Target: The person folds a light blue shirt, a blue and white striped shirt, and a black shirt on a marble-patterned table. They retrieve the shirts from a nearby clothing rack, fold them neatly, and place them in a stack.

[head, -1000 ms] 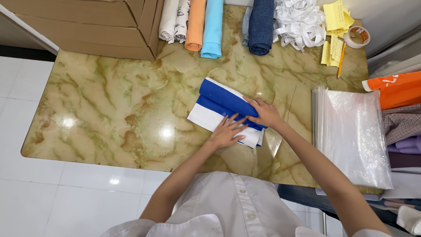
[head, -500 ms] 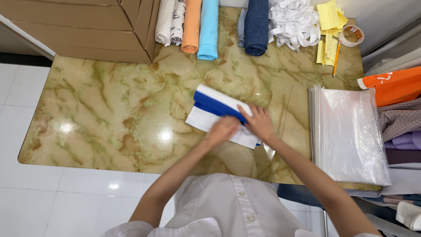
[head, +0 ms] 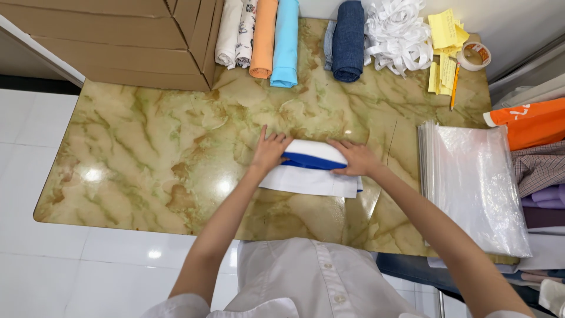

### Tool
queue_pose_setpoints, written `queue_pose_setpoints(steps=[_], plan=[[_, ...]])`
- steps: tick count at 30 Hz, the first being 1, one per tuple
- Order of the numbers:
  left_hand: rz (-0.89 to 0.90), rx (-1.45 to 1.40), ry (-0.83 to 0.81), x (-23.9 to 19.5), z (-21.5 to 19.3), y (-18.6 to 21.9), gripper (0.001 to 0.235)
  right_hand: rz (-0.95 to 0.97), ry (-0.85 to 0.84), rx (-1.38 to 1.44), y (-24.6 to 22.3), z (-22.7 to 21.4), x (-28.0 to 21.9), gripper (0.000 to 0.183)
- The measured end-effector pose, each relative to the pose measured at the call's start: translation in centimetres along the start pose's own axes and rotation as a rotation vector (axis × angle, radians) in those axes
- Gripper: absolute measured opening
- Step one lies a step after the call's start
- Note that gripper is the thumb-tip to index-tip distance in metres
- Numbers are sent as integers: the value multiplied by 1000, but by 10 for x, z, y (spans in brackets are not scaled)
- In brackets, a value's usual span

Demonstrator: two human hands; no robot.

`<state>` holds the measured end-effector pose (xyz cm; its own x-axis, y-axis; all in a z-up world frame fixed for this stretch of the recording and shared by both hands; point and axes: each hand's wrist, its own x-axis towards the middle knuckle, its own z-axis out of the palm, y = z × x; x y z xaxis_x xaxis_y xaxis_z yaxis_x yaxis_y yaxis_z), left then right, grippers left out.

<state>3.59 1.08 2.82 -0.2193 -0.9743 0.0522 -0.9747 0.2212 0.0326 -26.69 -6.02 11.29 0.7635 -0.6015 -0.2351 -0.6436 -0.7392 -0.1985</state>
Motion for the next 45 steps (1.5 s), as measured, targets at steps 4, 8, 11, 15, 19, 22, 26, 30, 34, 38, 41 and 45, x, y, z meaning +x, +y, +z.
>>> queue_pose_setpoints(steps=[4,8,11,15,19,22,26,30,34,38,41,45], plan=[[-73,25,137,-31,11,20,72,111,-268,112,9,1,23,103],[-287,-43,241,-63,-10,41,87,104,-107,-52,0,18,10,84],[-629,-313,211,-72,-28,38,107,89,4,-104,7,34,3,82],[-876,-447,208,-82,-8,29,122,29,95,-69,30,53,2,88],[-925,-416,190,-85,-12,27,115,27,124,-148,36,46,-2,83],[-929,-366,137,-85,-5,26,114,29,201,-257,34,55,-5,79],[-918,-274,153,-86,1,24,108,-14,381,-351,24,66,-10,78],[-949,-168,199,-92,-5,22,80,-8,514,-387,13,80,-20,75],[-1062,-187,261,-94,-12,7,71,-6,598,-406,5,89,-27,66],[-706,-450,333,-67,-52,27,55,-64,626,-411,1,85,-32,72],[-348,-345,315,-43,-7,48,57,-101,575,-320,-11,60,-36,75],[-171,-159,388,-27,27,57,57,-53,195,51,-10,14,-34,74]])
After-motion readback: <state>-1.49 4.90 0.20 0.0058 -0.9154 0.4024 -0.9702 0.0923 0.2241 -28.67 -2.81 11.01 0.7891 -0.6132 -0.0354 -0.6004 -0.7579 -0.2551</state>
